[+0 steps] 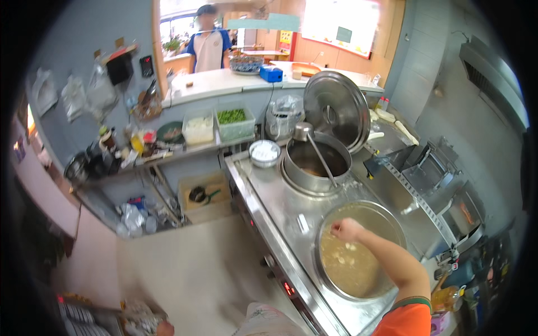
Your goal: The person rolls a piece of dough into a long rope on a stainless steel counter, then repeatedly stretches and folds it to create thin noodles. The person then drops the noodles into a pot of boiling water.
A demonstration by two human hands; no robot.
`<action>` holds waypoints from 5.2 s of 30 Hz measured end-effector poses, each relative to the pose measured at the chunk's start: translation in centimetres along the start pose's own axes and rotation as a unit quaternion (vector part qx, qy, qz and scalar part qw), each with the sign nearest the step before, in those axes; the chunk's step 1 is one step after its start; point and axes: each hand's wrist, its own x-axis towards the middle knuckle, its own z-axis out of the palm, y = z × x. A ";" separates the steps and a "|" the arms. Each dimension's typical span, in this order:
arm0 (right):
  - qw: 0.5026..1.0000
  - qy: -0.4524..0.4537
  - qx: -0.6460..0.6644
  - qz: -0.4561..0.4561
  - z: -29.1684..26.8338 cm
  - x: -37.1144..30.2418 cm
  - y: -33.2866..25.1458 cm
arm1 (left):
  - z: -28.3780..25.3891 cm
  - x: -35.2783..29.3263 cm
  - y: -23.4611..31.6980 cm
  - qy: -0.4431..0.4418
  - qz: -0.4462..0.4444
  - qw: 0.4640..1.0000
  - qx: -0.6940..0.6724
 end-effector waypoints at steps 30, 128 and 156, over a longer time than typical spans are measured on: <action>0.605 0.526 0.575 0.164 -32.6 37.3 4.4 | -19.2 43.2 -25.5 -0.094 -0.094 0.928 -0.348; 0.798 -0.029 0.334 0.501 26.7 -107.6 92.0 | -44.7 -0.9 138.0 -0.073 0.354 0.871 -0.332; 0.878 -0.235 0.246 0.337 -0.2 -16.5 143.6 | -85.7 77.1 132.7 0.044 0.017 0.897 -0.440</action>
